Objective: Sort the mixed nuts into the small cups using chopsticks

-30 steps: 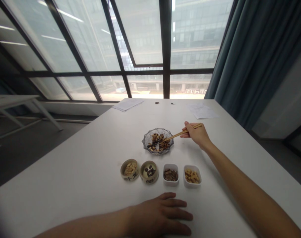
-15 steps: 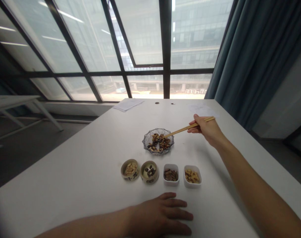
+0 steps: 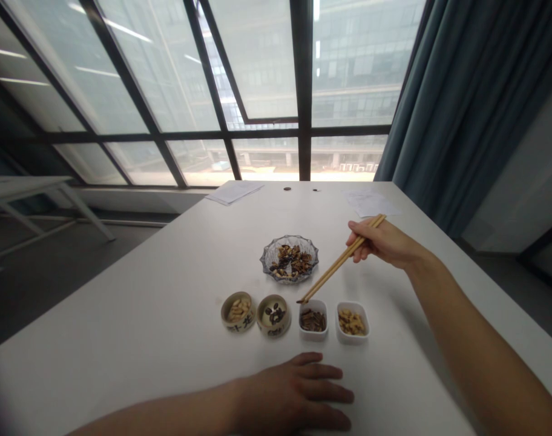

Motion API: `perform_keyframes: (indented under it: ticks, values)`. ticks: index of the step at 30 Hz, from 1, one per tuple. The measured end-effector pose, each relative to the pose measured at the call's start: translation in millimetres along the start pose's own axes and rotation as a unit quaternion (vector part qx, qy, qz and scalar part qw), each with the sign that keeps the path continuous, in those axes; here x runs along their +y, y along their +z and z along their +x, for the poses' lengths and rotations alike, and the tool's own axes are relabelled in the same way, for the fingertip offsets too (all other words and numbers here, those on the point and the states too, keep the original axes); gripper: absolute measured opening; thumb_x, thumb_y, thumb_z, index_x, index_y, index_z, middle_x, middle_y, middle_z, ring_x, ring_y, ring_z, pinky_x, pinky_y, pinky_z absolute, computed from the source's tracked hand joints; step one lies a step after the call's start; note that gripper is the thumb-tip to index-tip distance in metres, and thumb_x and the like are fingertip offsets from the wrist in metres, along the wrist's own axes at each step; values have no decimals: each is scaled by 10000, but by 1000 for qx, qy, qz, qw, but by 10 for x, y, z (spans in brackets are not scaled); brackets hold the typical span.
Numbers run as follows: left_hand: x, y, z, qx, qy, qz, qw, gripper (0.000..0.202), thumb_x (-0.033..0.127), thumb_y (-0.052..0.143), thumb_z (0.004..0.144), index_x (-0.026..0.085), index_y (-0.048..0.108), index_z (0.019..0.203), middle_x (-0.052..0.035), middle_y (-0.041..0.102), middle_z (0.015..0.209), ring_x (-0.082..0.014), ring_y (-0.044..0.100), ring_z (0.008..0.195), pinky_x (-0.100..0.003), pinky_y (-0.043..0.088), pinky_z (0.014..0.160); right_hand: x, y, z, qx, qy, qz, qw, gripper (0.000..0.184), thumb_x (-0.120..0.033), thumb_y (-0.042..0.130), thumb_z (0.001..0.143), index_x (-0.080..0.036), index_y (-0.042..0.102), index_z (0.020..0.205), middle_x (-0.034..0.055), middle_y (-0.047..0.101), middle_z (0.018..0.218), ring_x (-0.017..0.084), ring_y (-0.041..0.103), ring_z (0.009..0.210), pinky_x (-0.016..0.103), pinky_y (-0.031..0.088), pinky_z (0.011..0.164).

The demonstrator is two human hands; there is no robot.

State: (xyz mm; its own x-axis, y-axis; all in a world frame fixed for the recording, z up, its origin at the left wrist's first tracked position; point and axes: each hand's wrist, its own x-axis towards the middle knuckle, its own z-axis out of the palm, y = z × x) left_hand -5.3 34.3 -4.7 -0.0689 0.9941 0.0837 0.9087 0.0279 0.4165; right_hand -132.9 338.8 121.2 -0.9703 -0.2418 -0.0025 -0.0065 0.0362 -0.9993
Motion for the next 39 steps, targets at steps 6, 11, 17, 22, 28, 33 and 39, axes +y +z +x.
perform_keyframes:
  ticks: [6,11,17,22,28,33,39]
  values:
    - [9,-15,-1,-6,-4,-12,1000,454,399,452,1092,220,545,1498,-31,448,1640,-249,286,1584,-470,172,1323,-14,-4,-49,-60,17,-30,998,521,-615,840,788,-101,789,719,134,714,546,168,672,425,183,503,388]
    - [3,-4,-9,2,0,-6,1000,458,411,436,1096,220,547,1497,-18,445,1643,-241,285,1584,-450,149,1327,-14,-22,-55,-72,13,-32,997,510,-601,828,808,-101,784,722,132,714,546,158,655,410,182,491,383]
    - [-2,9,-10,4,1,-10,1000,460,415,430,1097,214,549,1493,-18,447,1642,-243,288,1582,-449,143,1326,-8,-37,-41,-82,17,-34,996,510,-602,813,827,-99,784,742,140,727,567,156,663,422,173,489,388]
    - [2,7,-8,5,-1,-13,1000,455,414,436,1096,218,551,1491,-16,450,1640,-241,284,1584,-449,133,1328,23,-63,-26,-81,16,-35,996,502,-594,805,840,-98,790,765,145,738,591,169,686,447,176,497,392]
    - [10,-7,-1,-4,-4,-14,1000,452,400,451,1093,223,546,1498,-32,453,1638,-240,285,1584,-457,158,1326,18,-39,4,-39,-28,5,999,476,-585,850,794,-115,798,740,121,736,594,150,671,441,179,509,404]
    - [0,-1,-4,1,-1,-21,1000,457,388,466,1086,219,539,1504,-38,456,1636,-250,287,1583,-468,165,1324,8,-14,52,44,-79,59,994,461,-587,873,761,-133,798,729,66,669,492,126,617,410,184,505,408]
    - [3,-9,-4,-4,-9,-30,1000,457,392,467,1085,247,529,1515,-37,458,1635,-250,290,1582,-468,166,1323,41,16,143,137,-125,73,980,453,-584,851,783,-145,760,719,90,724,593,120,620,446,188,479,387]
